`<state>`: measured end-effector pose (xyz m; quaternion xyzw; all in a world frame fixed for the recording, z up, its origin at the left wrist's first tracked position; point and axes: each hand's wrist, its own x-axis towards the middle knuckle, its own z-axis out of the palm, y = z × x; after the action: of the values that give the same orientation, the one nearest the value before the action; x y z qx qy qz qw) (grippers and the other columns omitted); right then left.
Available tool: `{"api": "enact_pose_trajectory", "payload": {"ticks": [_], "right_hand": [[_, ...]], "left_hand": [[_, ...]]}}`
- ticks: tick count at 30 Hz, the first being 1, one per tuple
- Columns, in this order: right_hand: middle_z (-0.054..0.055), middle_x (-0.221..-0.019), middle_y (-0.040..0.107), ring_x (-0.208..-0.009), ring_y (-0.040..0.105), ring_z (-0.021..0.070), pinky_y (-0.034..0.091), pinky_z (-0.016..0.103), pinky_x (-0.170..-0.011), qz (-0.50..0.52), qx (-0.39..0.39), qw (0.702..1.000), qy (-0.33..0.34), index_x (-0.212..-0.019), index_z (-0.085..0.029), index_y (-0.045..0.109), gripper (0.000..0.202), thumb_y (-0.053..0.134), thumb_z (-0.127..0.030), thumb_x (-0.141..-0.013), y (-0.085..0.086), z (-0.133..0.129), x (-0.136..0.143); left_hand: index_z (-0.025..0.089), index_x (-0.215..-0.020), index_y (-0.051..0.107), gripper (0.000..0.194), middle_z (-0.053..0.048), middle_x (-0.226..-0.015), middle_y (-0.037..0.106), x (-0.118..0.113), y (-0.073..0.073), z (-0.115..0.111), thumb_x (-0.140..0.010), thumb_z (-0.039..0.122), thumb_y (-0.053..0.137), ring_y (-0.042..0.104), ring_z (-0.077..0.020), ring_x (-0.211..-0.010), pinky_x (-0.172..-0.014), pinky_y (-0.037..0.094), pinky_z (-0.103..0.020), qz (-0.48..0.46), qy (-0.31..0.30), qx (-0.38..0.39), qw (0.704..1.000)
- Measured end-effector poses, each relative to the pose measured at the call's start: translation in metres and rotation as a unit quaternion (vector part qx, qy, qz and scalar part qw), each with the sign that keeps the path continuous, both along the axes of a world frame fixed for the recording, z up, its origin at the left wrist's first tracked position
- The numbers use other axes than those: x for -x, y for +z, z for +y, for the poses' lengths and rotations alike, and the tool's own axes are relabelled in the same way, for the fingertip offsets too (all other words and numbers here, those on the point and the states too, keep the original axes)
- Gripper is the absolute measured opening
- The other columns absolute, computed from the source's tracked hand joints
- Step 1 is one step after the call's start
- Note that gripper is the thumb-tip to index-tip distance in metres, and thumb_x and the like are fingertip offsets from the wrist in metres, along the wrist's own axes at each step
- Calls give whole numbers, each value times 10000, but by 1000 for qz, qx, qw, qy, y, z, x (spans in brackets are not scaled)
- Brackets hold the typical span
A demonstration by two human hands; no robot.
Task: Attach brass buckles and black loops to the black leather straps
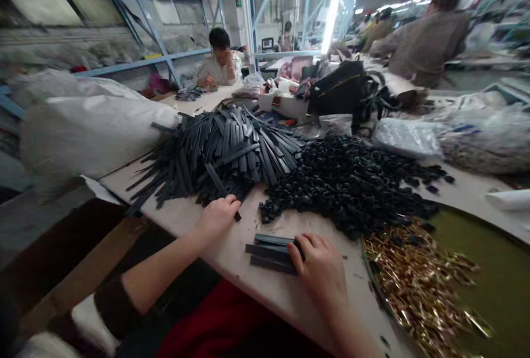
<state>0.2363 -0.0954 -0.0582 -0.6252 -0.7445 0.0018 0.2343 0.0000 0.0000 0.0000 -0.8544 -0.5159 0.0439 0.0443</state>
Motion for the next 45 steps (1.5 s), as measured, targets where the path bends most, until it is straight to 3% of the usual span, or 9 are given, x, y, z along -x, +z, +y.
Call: {"api": "enact_pose_trajectory", "payload": {"ticks": [4, 7, 13, 16, 22, 26, 30, 36, 45], "right_hand": [[138, -1067, 616, -994, 531, 291, 388, 449, -884, 82, -77, 993, -21, -1037, -152, 610, 399, 468, -454, -819, 20, -11, 3], [109, -989, 623, -870, 572, 236, 445, 393, -774, 275, 12, 961, -21, -1044, -188, 588, 393, 396, -468, -847, 40, -27, 14], [-24, -602, 508, -451, 394, 77, 313, 202, -407, 693, 243, 679, 20, -962, -174, 574, 440, 448, -558, -790, 73, -54, 27], [-90, -447, 363, -391, 279, 42, 212, 170, -377, 746, 233, 624, 4, -742, -169, 558, 268, 639, -421, -699, 80, -66, 24], [-85, -449, 416, -386, 314, 47, 228, 178, -394, 672, 255, 695, -19, -684, -183, 482, 276, 599, -431, -713, 73, -90, 43], [-30, -539, 493, -460, 421, 92, 327, 218, -455, 505, 223, 834, -19, -676, -187, 496, 360, 416, -511, -810, 59, -92, 28], [58, -761, 605, -645, 542, 174, 410, 295, -592, 213, 90, 959, -165, -878, -172, 581, 335, 395, -448, -833, 42, -75, -50], [151, -1065, 600, -924, 569, 268, 434, 368, -751, -93, 114, 965, -217, -1121, -139, 564, 408, 364, -378, -858, 23, -43, -140], [72, -902, 614, -700, 582, 178, 374, 280, -576, -208, 173, 947, -174, -954, -219, 638, 278, 414, -351, -857, 29, -30, -141]], "left_hand": [[143, -911, 592, 205, -98, -948, 574, 0, 9, -23, -843, 99, 404, 570, -196, -853, -741, 475, -319, -27, -27, -10, 999], [174, -982, 591, 238, -84, -1014, 585, -8, 22, -59, -869, 146, 383, 562, -183, -913, -802, 461, -309, -147, -119, -49, 981], [194, -908, 633, 224, -59, -952, 648, -22, 46, -154, -857, 205, 415, 598, -150, -852, -783, 463, -223, -354, -316, 144, 869], [194, -922, 632, 261, -82, -1053, 612, -18, 41, -177, -808, 105, 415, 583, -166, -933, -825, 451, -238, -444, -322, 242, 801], [182, -1155, 473, 345, -84, -1066, 573, -32, 24, -170, -817, 249, 485, 594, -161, -854, -690, 490, -262, -617, 34, 417, 667], [145, -1042, 526, 287, 15, -682, 562, -46, 23, -160, -774, 248, 526, 519, -57, -485, -456, 401, -160, -594, 122, 561, 564], [138, -922, 532, 178, 24, -636, 561, -48, 25, -156, -754, 197, 517, 508, -41, -458, -416, 362, -131, -603, 205, 565, 524], [144, -892, 534, 165, 25, -622, 568, -53, 19, -140, -731, 174, 518, 503, -41, -446, -390, 359, -124, -617, 234, 574, 485], [141, -860, 502, 139, 20, -640, 570, -64, 20, -120, -721, 150, 502, 509, -43, -470, -411, 370, -127, -588, 271, 584, 490]]}}
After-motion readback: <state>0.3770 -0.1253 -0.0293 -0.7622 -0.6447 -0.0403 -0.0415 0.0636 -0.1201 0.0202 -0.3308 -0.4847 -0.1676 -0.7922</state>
